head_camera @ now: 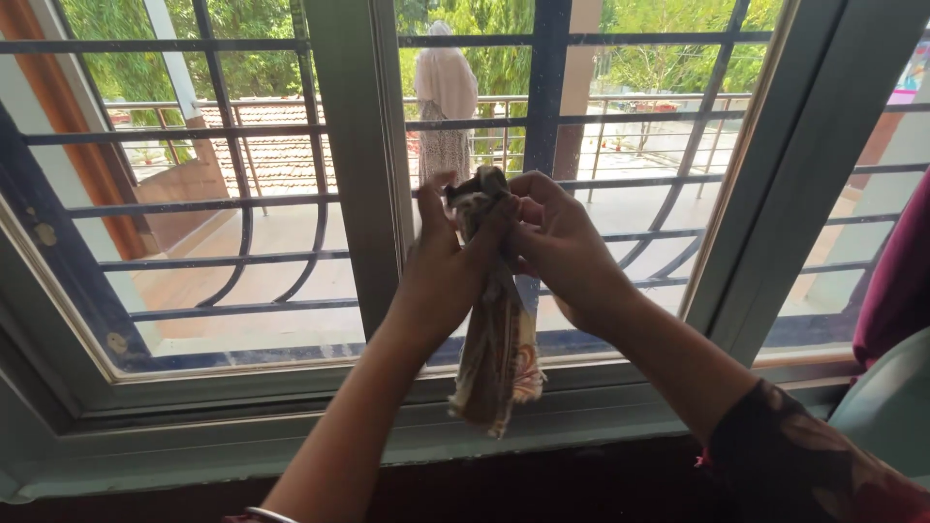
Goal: Cleaning a glass window with a cloth.
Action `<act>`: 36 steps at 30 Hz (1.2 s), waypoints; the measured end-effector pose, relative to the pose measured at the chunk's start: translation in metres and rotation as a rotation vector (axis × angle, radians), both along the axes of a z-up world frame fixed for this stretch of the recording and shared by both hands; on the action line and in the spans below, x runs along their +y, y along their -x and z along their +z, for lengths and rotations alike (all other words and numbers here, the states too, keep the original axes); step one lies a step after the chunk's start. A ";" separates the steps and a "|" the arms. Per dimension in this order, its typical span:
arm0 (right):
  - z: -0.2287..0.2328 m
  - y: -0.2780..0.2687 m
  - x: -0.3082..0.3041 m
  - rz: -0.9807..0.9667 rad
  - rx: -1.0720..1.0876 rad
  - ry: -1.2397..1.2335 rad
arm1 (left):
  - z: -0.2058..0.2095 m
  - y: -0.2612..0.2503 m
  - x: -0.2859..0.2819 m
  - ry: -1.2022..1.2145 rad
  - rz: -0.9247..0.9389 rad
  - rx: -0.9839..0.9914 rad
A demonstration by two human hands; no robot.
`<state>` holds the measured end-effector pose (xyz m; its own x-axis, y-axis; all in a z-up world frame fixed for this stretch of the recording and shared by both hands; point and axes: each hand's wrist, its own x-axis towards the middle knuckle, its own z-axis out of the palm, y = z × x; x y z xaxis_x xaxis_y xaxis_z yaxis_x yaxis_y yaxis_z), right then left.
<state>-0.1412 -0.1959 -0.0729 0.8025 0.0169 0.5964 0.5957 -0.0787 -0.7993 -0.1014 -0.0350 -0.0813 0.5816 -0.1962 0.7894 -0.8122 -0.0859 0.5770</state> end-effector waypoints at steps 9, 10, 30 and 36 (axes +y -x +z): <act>0.039 0.005 -0.039 -0.043 0.142 0.205 | 0.041 -0.008 0.015 -0.044 -0.374 0.263; 0.043 0.003 -0.047 -0.109 0.139 0.284 | 0.049 -0.005 0.018 -0.069 -0.315 0.243; 0.157 -0.017 -0.141 -1.281 -0.947 0.780 | 0.134 -0.096 0.072 -0.013 0.681 -0.496; 0.159 -0.033 -0.125 -1.175 -0.995 0.837 | 0.141 -0.137 0.049 -0.046 0.755 -0.704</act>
<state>-0.1078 -0.3211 0.0857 -0.0198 0.2791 0.9601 0.1202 -0.9526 0.2794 0.0356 0.0139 0.0597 -0.0247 -0.0109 0.9996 -0.6902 -0.7232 -0.0250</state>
